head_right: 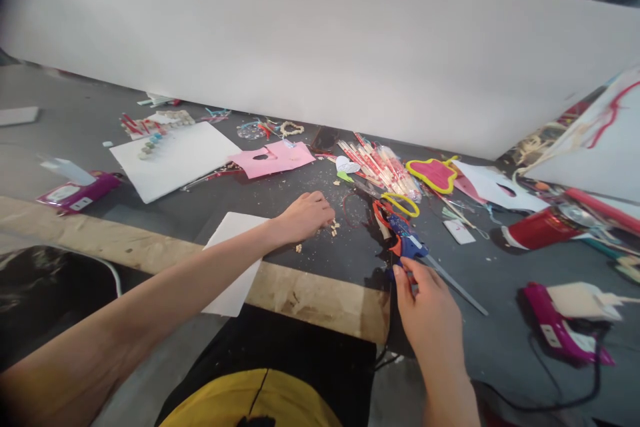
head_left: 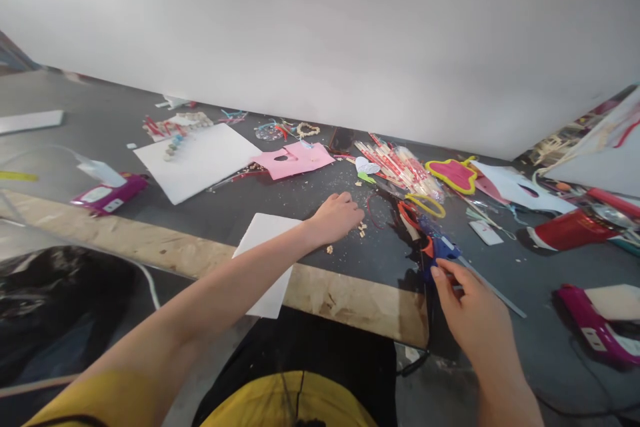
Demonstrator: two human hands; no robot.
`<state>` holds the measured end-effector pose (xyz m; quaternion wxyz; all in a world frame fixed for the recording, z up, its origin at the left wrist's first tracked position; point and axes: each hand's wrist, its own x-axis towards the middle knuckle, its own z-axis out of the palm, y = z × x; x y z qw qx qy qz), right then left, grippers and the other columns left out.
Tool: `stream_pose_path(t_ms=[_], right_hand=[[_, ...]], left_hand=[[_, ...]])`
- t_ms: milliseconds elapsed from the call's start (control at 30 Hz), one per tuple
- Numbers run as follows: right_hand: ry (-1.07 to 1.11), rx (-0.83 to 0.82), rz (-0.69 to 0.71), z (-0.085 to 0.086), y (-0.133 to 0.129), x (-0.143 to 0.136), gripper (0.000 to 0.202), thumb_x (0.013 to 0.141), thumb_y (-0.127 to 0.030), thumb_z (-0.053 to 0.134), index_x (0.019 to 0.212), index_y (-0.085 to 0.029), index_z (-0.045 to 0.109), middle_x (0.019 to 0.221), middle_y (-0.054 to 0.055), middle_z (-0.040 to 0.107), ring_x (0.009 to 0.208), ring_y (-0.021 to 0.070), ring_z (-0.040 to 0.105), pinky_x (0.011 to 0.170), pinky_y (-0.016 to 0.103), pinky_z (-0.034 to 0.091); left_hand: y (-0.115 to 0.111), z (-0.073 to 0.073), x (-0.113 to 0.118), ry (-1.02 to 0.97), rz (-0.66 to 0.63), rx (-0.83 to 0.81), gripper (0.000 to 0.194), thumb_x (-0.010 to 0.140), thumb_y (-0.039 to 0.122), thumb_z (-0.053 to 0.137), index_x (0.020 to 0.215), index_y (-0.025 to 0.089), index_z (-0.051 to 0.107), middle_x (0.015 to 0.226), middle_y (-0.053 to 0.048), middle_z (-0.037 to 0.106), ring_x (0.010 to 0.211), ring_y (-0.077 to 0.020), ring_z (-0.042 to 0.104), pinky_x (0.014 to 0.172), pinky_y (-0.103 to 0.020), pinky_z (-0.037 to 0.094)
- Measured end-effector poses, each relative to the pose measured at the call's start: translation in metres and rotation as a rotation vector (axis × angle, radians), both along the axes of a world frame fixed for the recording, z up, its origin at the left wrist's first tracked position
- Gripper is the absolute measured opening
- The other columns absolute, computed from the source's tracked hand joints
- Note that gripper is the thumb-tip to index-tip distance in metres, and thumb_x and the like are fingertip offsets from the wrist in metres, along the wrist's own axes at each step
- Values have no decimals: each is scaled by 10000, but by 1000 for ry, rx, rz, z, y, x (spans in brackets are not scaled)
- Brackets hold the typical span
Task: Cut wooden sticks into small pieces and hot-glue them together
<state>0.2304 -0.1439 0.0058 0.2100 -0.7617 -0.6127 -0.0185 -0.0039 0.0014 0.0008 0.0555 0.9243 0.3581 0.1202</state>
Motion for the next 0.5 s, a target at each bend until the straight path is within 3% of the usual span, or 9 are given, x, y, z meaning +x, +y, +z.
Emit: stream_pose_path(t_ms=[133, 233, 300, 500], right_hand=[[-5, -107, -105, 5, 9, -2, 452, 821, -528, 382, 976, -171, 611, 899, 122, 681, 766, 260, 645, 627, 346, 456], [9, -248, -203, 9, 15, -3, 437, 803, -584, 405, 906, -192, 568, 820, 113, 672, 768, 285, 643, 610, 348, 431], [30, -329, -219, 11, 21, -2, 425, 781, -620, 427, 808, -216, 553, 732, 96, 650, 719, 293, 631, 581, 346, 402], [219, -305, -217, 10, 37, 9, 367, 655, -538, 593, 469, -256, 451, 434, 19, 477, 494, 244, 516, 493, 332, 319]], left_hand=[[-8, 15, -8, -117, 51, -19, 170, 866, 113, 458, 858, 176, 615, 817, -29, 687, 819, -183, 554, 806, -305, 403], [-24, 30, -17, -231, 133, -27, 210, 910, 155, 400, 941, 188, 605, 918, -19, 693, 863, -182, 565, 848, -314, 408], [-38, 36, -24, -420, 175, -103, 206, 909, 175, 414, 912, 208, 618, 901, -7, 691, 878, -182, 570, 857, -312, 408], [-71, 30, -43, -753, 336, -325, 134, 874, 209, 457, 879, 218, 591, 790, 12, 633, 723, -140, 555, 664, -248, 416]])
